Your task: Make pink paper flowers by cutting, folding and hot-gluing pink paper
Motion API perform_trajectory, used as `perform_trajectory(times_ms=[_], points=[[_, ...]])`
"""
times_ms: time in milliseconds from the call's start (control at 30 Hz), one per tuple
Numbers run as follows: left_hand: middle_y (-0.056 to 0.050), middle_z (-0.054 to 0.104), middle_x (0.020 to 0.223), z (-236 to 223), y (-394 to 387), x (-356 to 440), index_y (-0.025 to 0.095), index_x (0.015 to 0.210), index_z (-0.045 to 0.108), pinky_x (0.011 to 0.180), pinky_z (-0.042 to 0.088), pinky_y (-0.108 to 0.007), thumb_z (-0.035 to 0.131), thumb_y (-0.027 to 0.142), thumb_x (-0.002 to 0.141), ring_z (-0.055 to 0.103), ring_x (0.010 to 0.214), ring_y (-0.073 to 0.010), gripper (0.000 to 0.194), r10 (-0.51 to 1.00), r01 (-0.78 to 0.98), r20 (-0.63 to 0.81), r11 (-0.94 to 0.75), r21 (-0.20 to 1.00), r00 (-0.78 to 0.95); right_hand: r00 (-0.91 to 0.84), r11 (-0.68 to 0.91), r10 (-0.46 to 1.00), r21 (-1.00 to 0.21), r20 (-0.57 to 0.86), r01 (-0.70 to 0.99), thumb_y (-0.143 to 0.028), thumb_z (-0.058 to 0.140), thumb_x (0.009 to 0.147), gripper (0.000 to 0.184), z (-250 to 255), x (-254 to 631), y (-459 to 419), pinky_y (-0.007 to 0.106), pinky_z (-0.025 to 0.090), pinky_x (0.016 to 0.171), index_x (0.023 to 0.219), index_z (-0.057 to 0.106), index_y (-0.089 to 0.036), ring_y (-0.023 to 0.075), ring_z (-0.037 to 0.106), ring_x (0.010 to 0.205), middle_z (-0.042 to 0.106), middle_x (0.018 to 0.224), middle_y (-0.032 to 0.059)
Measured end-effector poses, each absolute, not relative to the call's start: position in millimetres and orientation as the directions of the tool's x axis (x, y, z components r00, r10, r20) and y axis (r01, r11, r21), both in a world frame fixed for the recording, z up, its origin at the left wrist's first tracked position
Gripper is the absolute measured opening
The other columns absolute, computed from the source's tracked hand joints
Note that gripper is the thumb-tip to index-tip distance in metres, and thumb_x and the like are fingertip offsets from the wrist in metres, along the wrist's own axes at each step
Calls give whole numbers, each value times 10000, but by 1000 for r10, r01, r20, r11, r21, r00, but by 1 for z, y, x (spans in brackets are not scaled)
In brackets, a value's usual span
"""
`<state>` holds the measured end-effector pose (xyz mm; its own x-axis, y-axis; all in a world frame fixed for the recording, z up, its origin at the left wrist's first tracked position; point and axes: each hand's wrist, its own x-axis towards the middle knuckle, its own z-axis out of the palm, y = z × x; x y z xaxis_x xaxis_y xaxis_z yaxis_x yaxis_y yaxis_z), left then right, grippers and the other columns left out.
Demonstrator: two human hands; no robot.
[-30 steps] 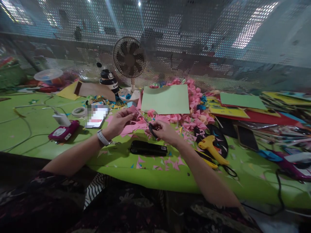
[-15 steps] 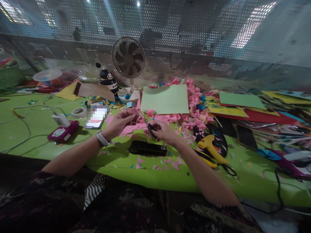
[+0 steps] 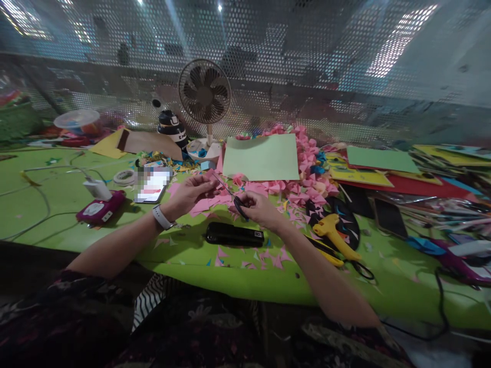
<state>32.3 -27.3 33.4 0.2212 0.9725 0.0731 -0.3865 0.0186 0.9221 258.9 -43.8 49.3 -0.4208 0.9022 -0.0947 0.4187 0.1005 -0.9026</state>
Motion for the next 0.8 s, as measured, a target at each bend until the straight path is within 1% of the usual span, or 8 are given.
perform_trajectory(times_ms=[167,333,467,633,800], points=[[-12,714,742,35,-27,32,134,757,673,739,550,-263,842,260,702,683,685,-104,218,973,-375,58,30,926,221,-419,113,905,-906,-76,408,-551,816,645,436,50,258,-45,313,493,655,816,630,-196,162,620,692,648,738,-3],[0,695,721,34,-26,32,133,764,667,730,544,-250,817,250,730,666,669,-89,194,971,-351,74,11,936,228,-406,122,912,-906,-59,405,-562,836,604,449,48,257,-43,307,492,631,748,621,-194,159,611,659,642,691,-2],[-8,703,729,32,-25,31,128,786,683,719,546,-244,833,277,706,665,673,-90,226,967,-347,74,16,938,245,-402,131,915,-907,-45,400,-570,839,596,456,45,258,-41,302,497,632,744,631,-192,151,606,657,659,709,6],[-35,731,780,31,-24,27,138,815,687,633,556,-238,837,350,695,699,684,-124,286,978,-353,58,16,935,198,-406,114,912,-912,-61,393,-570,841,593,461,44,259,-40,294,494,625,755,638,-189,147,612,646,665,696,0],[-28,718,740,32,-21,25,141,782,672,642,573,-252,844,430,677,693,672,-129,352,974,-338,123,-54,940,188,-401,92,912,-906,-90,413,-576,833,600,458,47,258,-43,301,486,615,764,650,-190,159,624,655,672,701,10]])
